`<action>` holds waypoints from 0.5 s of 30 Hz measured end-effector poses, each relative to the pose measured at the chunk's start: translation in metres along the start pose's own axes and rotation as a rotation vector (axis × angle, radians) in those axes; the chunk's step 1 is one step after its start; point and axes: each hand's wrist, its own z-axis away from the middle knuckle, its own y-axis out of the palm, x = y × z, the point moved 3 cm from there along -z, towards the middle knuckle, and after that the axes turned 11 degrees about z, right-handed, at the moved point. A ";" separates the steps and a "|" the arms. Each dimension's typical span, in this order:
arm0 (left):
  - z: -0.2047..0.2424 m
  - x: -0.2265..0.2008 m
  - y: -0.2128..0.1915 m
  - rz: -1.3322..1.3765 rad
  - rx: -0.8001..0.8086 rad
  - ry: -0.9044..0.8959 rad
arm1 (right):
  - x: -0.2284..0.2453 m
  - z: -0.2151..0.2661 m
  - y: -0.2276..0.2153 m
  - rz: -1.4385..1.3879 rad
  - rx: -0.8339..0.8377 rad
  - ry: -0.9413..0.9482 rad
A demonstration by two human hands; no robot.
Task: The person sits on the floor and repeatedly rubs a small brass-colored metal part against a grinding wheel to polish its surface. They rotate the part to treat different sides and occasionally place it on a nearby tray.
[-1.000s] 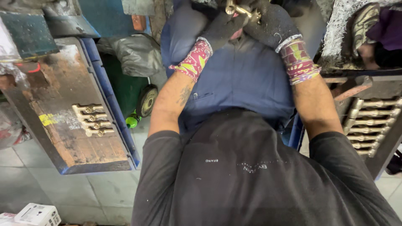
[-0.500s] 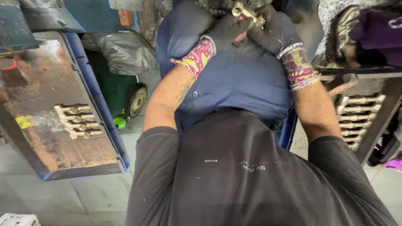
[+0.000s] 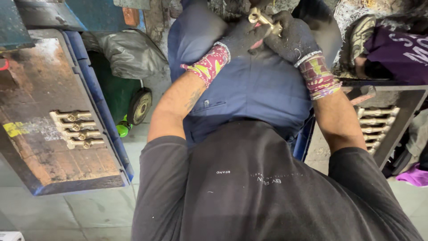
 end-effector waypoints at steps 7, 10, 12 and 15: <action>0.010 -0.013 -0.016 0.133 -0.078 0.067 | -0.004 -0.021 0.015 -0.066 -0.078 -0.111; 0.005 -0.004 -0.027 0.134 -0.085 0.029 | -0.007 -0.028 0.021 -0.069 -0.104 -0.128; -0.001 0.007 -0.024 0.177 -0.090 0.023 | -0.011 -0.026 0.021 -0.045 -0.071 -0.078; -0.011 0.017 -0.018 0.221 -0.086 0.043 | -0.012 -0.021 0.018 -0.054 -0.030 -0.043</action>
